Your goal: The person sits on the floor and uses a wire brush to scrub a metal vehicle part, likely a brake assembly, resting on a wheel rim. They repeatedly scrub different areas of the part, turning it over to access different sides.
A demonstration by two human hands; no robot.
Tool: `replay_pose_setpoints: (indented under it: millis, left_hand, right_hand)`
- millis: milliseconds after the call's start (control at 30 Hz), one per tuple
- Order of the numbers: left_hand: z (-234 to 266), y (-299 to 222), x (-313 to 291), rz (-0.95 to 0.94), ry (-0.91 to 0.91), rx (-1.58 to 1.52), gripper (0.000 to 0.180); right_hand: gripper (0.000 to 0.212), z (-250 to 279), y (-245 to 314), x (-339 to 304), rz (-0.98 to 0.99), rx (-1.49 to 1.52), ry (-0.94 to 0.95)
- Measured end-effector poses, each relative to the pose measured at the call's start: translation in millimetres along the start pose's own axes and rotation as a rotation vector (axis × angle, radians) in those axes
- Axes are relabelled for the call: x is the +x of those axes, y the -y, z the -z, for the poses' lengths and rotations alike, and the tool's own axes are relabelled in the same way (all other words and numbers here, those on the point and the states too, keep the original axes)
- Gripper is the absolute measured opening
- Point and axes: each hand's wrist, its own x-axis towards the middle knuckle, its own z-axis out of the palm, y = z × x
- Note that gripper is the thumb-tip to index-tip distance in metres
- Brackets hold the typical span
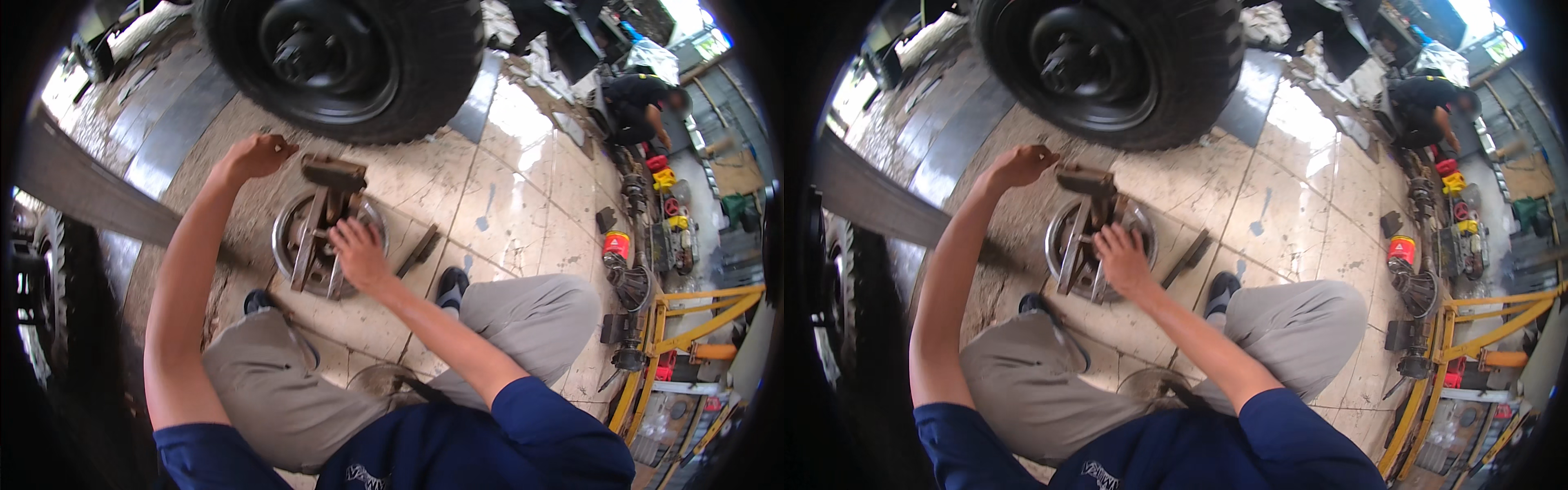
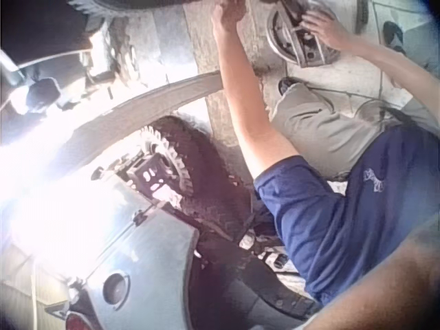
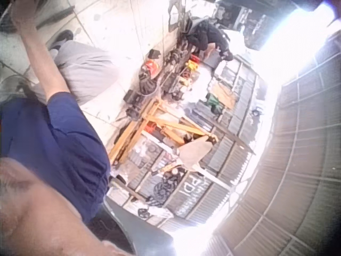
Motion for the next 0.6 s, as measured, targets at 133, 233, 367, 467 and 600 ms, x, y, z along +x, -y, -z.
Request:
replay_pose_setpoints:
  millis: [133,233,367,467,600]
  left_hand:
    - [21,-62,1,-0.174,0.03,-0.585,0.067]
    - [32,-108,-16,-0.252,0.242,-0.621,0.071]
    - [28,-129,-29,-0.355,0.146,-0.238,0.068]
    - [23,-130,-37,-0.359,0.039,-0.142,0.061]
    - [18,-131,-40,-0.321,-0.048,-0.117,0.066]
  right_hand:
    - [0.04,3,-11,2,-0.078,0.063,0.064]
    - [0.041,5,-4,-5,-0.011,0.077,0.03]
    - [0.042,6,-15,-6,-0.007,0.107,0.05]
    - [0.042,8,-9,-4,-0.032,0.087,0.054]
    - [0.044,9,-4,0,-0.06,0.071,0.07]
